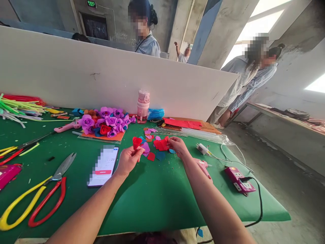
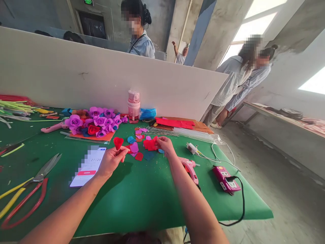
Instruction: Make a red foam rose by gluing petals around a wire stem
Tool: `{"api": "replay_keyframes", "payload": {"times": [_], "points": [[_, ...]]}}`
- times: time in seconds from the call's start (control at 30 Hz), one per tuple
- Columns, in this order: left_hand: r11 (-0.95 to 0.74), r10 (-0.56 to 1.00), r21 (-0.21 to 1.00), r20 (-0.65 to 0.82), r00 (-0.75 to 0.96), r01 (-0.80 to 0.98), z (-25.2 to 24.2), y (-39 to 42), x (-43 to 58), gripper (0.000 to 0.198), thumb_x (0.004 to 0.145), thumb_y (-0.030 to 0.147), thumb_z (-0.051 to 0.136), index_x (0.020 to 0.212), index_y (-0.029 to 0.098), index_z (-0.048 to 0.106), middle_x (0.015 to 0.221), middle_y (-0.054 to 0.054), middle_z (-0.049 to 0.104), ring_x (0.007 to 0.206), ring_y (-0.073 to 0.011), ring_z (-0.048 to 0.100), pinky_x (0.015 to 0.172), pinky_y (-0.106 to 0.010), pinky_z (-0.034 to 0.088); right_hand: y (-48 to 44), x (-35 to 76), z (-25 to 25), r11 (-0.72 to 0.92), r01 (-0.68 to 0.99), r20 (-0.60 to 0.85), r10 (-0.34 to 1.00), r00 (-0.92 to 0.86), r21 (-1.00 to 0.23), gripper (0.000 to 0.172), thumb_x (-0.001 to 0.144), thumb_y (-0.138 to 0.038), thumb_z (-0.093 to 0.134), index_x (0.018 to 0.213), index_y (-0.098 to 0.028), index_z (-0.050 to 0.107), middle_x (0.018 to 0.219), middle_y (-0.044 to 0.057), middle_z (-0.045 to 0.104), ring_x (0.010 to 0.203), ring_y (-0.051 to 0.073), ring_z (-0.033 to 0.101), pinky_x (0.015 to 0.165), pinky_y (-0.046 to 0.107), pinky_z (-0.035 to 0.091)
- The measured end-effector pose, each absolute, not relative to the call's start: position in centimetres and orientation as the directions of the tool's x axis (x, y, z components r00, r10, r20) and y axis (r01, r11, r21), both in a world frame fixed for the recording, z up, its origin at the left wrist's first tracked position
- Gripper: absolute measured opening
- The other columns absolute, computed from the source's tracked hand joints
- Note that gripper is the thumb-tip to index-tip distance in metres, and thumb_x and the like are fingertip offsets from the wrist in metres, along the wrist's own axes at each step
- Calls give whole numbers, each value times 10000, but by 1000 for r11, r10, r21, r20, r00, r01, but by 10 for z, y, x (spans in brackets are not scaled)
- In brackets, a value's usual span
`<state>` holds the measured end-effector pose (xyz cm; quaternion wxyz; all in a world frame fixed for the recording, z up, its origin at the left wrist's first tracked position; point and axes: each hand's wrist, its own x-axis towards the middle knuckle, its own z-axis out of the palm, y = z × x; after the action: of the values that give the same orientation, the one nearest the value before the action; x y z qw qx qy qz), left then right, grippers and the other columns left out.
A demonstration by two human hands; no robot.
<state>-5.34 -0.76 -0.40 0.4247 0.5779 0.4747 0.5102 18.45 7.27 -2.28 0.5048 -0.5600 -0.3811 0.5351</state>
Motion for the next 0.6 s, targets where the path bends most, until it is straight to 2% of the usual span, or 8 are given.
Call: {"api": "replay_keyframes", "payload": {"times": [0.23, 0.37, 0.47, 0.6], "points": [[-197, 980, 973, 194, 36, 116, -7, -6, -54, 240, 780, 397, 601, 744, 165, 654, 442, 60, 469, 442, -86, 419, 471, -215, 304, 74, 177, -26, -250, -78, -258, 960, 110, -965, 179, 658, -201, 729, 614, -173, 557, 512, -8, 623, 466, 113, 595, 483, 225, 526], [-193, 981, 975, 190, 35, 110, -5, -7, -54, 237, 779, 395, 600, 739, 167, 650, 438, 62, 463, 445, -88, 424, 476, -217, 310, 73, 180, -29, -232, -31, -234, 967, 100, -972, 161, 678, -217, 709, 624, -171, 565, 534, -3, 629, 490, 106, 598, 462, 189, 484], [-189, 982, 975, 186, 41, 119, -1, -9, -53, 237, 775, 396, 600, 734, 168, 654, 434, 62, 462, 441, -89, 421, 475, -217, 312, 72, 182, -30, -206, 29, -203, 976, 77, -978, 140, 696, -257, 706, 662, -165, 605, 524, -11, 614, 479, 99, 578, 441, 178, 450], [-183, 983, 974, 177, 49, 137, 2, -11, -52, 250, 776, 407, 593, 742, 169, 665, 428, 62, 460, 443, -93, 423, 485, -223, 328, 70, 180, -31, -181, 170, -182, 983, 8, -969, 155, 749, -307, 665, 740, -153, 685, 564, 18, 651, 496, 117, 590, 472, 208, 470]]}}
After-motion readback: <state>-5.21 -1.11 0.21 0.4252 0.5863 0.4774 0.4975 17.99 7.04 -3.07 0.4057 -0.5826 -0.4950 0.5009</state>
